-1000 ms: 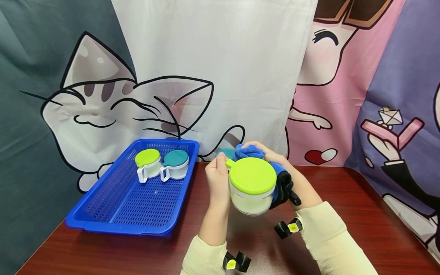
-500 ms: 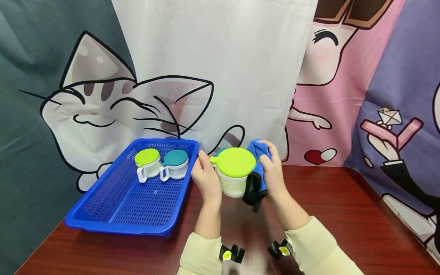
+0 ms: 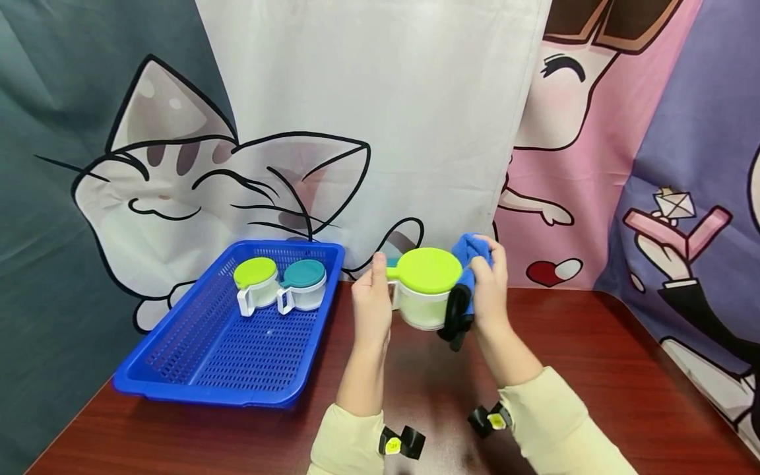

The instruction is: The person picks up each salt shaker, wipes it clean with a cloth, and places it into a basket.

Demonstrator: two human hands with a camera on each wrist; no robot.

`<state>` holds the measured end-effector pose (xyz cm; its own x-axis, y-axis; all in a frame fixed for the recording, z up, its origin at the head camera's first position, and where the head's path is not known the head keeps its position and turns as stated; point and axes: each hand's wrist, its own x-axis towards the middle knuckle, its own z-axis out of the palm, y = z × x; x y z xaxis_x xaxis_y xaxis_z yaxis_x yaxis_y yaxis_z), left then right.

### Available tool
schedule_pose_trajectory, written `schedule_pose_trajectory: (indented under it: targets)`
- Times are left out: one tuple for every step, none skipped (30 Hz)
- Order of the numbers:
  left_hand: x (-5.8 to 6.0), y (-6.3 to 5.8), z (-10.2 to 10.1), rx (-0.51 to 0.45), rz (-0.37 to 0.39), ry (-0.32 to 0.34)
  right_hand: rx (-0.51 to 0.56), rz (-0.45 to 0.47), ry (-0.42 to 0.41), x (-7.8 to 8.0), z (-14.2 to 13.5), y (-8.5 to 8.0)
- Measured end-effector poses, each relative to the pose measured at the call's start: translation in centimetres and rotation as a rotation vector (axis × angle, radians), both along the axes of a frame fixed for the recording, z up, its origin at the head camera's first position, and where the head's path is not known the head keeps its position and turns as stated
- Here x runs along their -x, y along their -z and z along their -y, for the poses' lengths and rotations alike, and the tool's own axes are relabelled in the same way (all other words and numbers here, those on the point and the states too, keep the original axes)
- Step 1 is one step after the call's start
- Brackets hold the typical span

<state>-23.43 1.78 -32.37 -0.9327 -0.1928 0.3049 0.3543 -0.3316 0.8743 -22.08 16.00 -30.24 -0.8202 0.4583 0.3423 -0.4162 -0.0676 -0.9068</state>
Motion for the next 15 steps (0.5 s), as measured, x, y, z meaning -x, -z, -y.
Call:
schedule_pose_trajectory:
  targets:
    - [-0.1, -0.1, 0.0, 0.006, 0.017, 0.081, 0.012, 0.01, 0.008, 0.3, -0.6, -0.2]
    - [-0.2, -0.2, 0.0, 0.033, 0.027, 0.166, 0.027, 0.017, 0.013, 0.5, -1.2, -0.4]
    - [-0.3, -0.3, 0.1, 0.064, 0.018, 0.253, 0.039, 0.023, 0.019, 0.8, -1.7, -0.6]
    - [-0.5, -0.4, 0.2, 0.098, 0.001, 0.334, 0.054, 0.025, 0.022, 0.9, -2.2, -0.7]
    - [-0.6, -0.5, 0.4, 0.134, -0.024, 0.408, 0.068, 0.026, 0.027, 1.1, -2.6, -0.9]
    - [-0.7, -0.6, 0.5, 0.161, -0.056, 0.475, 0.078, 0.029, 0.029, 1.2, -3.0, -1.0]
    - [-0.9, -0.6, 0.6, 0.177, -0.085, 0.533, 0.085, 0.035, 0.029, 1.3, -3.3, -1.0]
    - [-1.0, -0.7, 0.7, 0.182, -0.111, 0.58, 0.084, 0.039, 0.025, 1.3, -3.5, -1.1]
    - [-1.1, -0.7, 0.7, 0.173, -0.129, 0.61, 0.082, 0.038, 0.022, 1.3, -3.6, -1.2]
    - [-1.2, -0.7, 0.7, 0.157, -0.134, 0.626, 0.085, 0.039, 0.019, 1.3, -3.6, -1.2]
    - [-1.2, -0.8, 0.6, 0.137, -0.138, 0.631, 0.086, 0.04, 0.018, 1.3, -3.6, -1.3]
    - [-1.3, -0.8, 0.5, 0.115, -0.142, 0.628, 0.087, 0.037, 0.02, 1.2, -3.5, -1.3]
    - [-1.3, -0.8, 0.4, 0.097, -0.143, 0.618, 0.093, 0.031, 0.024, 1.2, -3.4, -1.3]
    - [-1.4, -0.9, 0.2, 0.083, -0.145, 0.604, 0.095, 0.022, 0.032, 1.2, -3.2, -1.3]
    - [-1.5, -0.9, 0.0, 0.067, -0.142, 0.591, 0.101, 0.008, 0.041, 1.2, -3.0, -1.3]
